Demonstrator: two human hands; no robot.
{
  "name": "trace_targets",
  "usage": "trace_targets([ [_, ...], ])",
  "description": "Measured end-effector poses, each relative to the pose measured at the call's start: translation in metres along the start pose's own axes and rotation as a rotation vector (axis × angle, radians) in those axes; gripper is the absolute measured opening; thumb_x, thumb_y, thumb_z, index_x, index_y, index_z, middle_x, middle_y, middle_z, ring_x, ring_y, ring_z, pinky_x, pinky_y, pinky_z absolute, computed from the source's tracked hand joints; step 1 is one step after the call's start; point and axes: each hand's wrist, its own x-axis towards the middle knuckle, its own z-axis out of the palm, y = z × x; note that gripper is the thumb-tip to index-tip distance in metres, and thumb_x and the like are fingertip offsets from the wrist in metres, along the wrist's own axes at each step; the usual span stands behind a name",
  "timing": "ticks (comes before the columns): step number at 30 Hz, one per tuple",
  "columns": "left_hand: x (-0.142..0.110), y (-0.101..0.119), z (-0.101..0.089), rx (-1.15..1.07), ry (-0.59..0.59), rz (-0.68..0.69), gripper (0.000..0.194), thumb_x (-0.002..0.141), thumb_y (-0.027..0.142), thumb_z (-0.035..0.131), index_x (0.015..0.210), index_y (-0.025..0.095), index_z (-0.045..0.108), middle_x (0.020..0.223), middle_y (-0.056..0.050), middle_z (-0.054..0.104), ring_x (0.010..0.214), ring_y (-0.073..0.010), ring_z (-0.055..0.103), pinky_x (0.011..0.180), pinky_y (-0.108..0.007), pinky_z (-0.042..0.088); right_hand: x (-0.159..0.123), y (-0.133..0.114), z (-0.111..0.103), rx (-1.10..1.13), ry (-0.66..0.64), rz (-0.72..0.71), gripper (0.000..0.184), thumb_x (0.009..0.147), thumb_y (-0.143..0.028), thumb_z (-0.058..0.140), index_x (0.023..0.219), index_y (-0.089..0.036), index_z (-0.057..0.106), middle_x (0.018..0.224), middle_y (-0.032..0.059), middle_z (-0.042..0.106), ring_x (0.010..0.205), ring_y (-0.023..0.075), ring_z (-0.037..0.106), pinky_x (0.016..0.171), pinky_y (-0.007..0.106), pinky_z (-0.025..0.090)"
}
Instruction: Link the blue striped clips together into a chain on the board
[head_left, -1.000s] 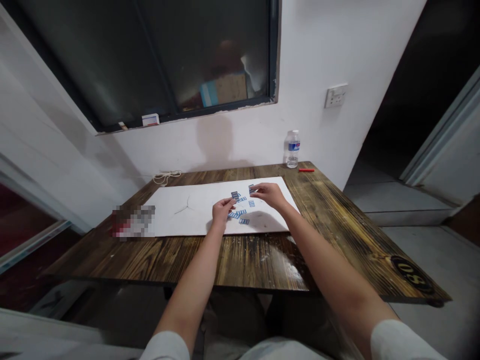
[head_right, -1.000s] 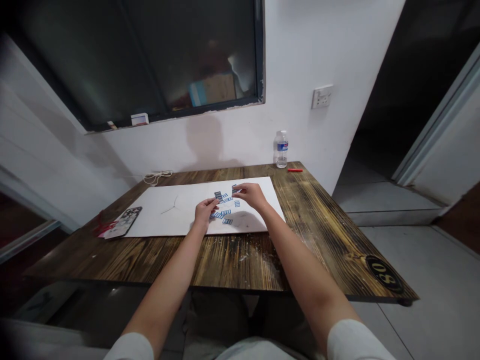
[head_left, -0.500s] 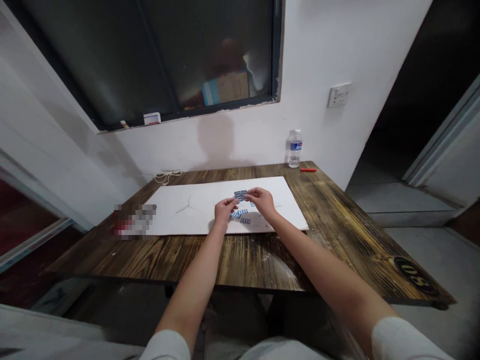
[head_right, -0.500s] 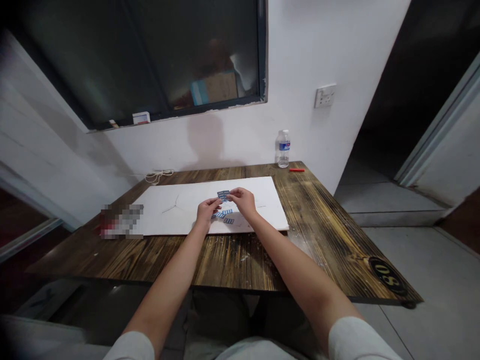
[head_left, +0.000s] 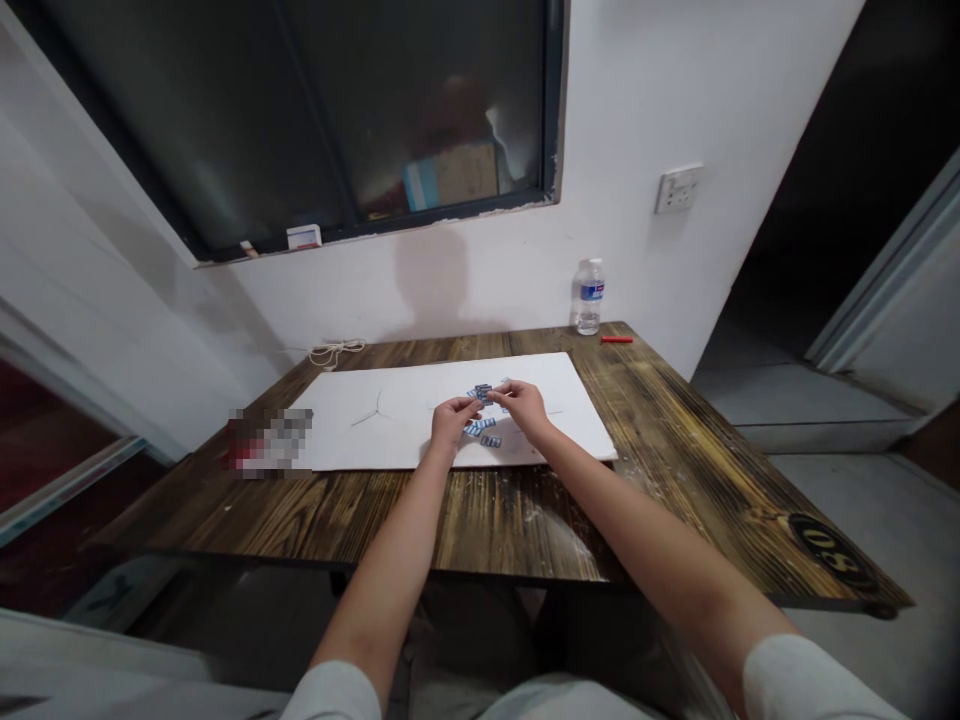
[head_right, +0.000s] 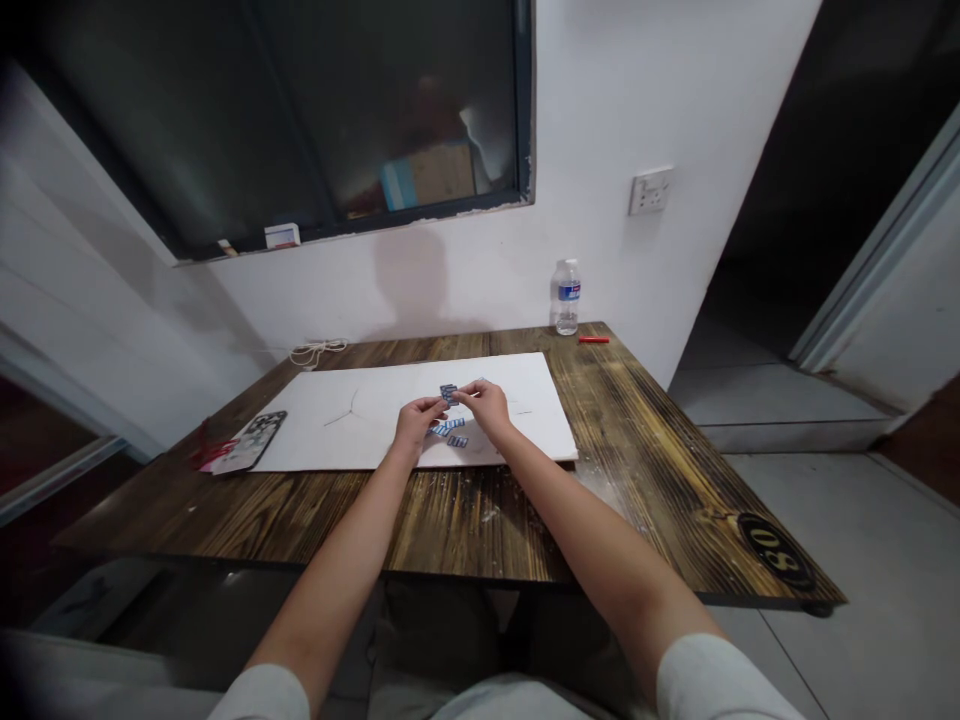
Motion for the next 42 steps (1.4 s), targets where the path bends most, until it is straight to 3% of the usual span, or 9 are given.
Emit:
trace_targets([
  [9, -0.0008, 0.0008, 0.001, 0.013, -0.036, 0.025, 0.047, 0.046, 0.05, 0.085, 0.076, 0.015, 0.074, 0.066, -0.007, 0.069, 0.059, -0.0156, 0.061, 0.057, -0.027, 0.044, -0.0012, 0.0001, 0.0026, 0.125, -0.026, 0.046, 0.043, 0.055, -0.057, 0.076, 0.066, -0.017, 0.065, 0.058, 0.0022, 0.064, 0.059, 0.0163, 0.06, 0.06, 0.029, 0.045],
  [15, -0.0009, 0.0011, 0.0011, 0.015, -0.061, 0.021, 0.046, 0.047, 0.05, 0.085, 0.074, 0.015, 0.073, 0.067, -0.006, 0.069, 0.059, -0.0151, 0.061, 0.057, -0.026, 0.043, -0.0034, -0.0031, 0.0042, 0.257, -0.052, 0.114, 0.042, 0.049, -0.051, 0.081, 0.067, -0.016, 0.065, 0.06, 0.002, 0.066, 0.054, 0.0136, 0.058, 0.057, 0.028, 0.046],
  [27, -0.0017, 0.0023, 0.0015, 0.01, -0.071, 0.03, 0.044, 0.048, 0.05, 0.085, 0.073, 0.015, 0.072, 0.068, -0.007, 0.069, 0.062, -0.0166, 0.063, 0.058, -0.026, 0.043, -0.005, -0.0063, 0.0048, 0.296, -0.079, 0.091, 0.036, 0.053, -0.047, 0.079, 0.067, -0.017, 0.065, 0.062, 0.0, 0.065, 0.053, 0.0109, 0.053, 0.057, 0.027, 0.045],
  [42, -0.0006, 0.0014, 0.0021, 0.009, 0.007, 0.062, 0.038, 0.053, 0.044, 0.082, 0.078, 0.015, 0.073, 0.064, -0.005, 0.067, 0.062, -0.0154, 0.061, 0.058, -0.025, 0.043, -0.0057, -0.0017, 0.0081, 0.3, -0.095, 0.057, 0.035, 0.057, -0.047, 0.078, 0.069, -0.017, 0.065, 0.064, 0.0, 0.065, 0.057, 0.0116, 0.055, 0.061, 0.027, 0.044],
])
